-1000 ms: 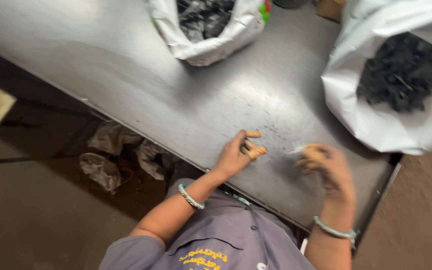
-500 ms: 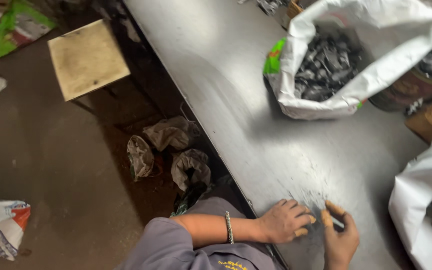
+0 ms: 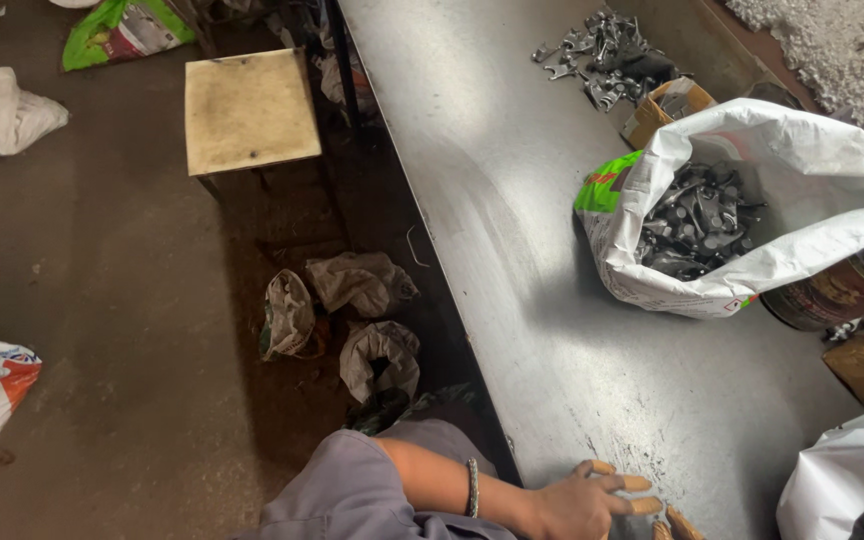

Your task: The person stands at a metal table handling dark metal castings one at a time, turning and rubbing each piece with their fingers, then placing pieces into white bags on the table and moving some pieces aside. They continue handling and bagging castings throughout the clip.

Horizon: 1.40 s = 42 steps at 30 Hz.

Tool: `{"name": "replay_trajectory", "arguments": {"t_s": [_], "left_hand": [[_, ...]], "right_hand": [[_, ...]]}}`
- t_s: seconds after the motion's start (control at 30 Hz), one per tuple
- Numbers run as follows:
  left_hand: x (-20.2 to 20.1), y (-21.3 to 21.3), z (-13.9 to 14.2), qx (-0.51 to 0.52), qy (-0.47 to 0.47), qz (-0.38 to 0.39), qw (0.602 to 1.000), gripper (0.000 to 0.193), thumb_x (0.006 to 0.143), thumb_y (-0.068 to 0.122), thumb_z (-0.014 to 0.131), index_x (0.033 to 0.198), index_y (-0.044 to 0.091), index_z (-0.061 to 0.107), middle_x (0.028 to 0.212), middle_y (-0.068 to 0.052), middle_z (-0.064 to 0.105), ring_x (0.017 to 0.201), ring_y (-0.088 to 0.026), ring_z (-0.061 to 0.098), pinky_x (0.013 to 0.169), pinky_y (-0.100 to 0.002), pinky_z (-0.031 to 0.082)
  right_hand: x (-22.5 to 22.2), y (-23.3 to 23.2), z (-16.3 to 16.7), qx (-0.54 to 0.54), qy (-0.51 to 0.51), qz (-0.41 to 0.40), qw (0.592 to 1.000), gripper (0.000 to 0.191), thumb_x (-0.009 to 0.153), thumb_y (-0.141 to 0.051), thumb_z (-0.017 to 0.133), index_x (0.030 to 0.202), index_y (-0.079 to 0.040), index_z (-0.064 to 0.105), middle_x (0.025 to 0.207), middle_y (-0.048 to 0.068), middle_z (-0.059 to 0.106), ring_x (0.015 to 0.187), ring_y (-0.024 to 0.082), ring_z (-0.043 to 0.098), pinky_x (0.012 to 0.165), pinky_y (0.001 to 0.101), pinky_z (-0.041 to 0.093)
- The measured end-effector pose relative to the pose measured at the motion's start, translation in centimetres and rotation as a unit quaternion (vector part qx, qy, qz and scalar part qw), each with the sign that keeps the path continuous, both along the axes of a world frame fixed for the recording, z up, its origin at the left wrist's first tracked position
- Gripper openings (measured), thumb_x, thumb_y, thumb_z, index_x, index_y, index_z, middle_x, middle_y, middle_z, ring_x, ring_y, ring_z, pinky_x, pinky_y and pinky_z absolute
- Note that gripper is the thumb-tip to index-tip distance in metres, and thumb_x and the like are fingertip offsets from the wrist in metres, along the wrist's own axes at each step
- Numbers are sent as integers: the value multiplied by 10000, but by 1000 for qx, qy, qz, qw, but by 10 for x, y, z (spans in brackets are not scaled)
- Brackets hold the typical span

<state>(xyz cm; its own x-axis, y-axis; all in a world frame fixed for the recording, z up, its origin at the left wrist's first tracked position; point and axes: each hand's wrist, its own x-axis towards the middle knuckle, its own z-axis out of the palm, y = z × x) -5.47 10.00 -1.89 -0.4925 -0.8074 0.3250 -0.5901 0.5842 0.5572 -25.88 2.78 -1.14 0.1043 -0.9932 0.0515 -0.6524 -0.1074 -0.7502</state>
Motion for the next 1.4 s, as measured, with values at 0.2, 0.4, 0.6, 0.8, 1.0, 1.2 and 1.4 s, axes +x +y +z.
{"name": "replay_trajectory", "arguments": {"t_s": [0.2,0.4,0.6,0.8,1.0,1.2,1.4], "left_hand": [[-8,19,-16,-77,64,26,995,352,1027,347,545,843,124,746,1549,45,486,1544,-207,353,1220,-583,335],[-4,28,-13,-16,-1,-17,1000,291,1019,371,529,969,132,689,1568,16,475,1549,-215,358,1239,-553,327],[-3,24,-18,-37,-17,-20,999,292,1011,395,514,1095,141,632,1587,-12,464,1553,-223,363,1258,-524,318],[-2,23,-23,-48,-30,-20,998,355,1003,418,499,1221,150,576,1606,-40,453,1558,-231,368,1277,-494,310],[-1,24,-23,-49,-50,-24,997,454,995,442,483,1347,158,519,1624,-69,442,1563,-238,372,1296,-464,302],[-7,22,-29,-52,-70,-28,996,571,987,466,468,1473,167,462,1643,-97,431,1567,-246,377,1314,-435,293],[22,13,-19,160,302,-46,938,447,983,147,511,1422,73,474,1423,-145,548,1385,-296,514,1190,-389,397]], "right_hand": [[24,21,32,-121,-83,-29,989,287,990,-28,612,1252,88,623,1176,251,699,1096,340,716,881,463,631],[76,43,62,79,-341,93,932,285,1009,-39,527,1259,66,613,1231,275,674,1087,344,718,881,447,641],[160,71,31,355,-521,177,756,483,899,-173,644,1307,81,586,1160,239,689,1047,303,686,920,425,574],[153,64,3,347,-517,138,770,528,895,-183,700,1325,94,566,1184,232,668,1066,306,675,912,444,555],[148,65,-4,331,-520,145,774,543,853,-193,714,1300,75,561,1206,213,674,1117,308,680,966,439,557],[150,71,7,310,-515,160,783,536,888,-208,726,1305,94,578,1129,223,708,1098,310,682,972,425,549],[130,74,46,165,-544,192,800,484,928,-182,733,1309,89,608,1175,206,705,1059,290,692,932,405,574]]}}
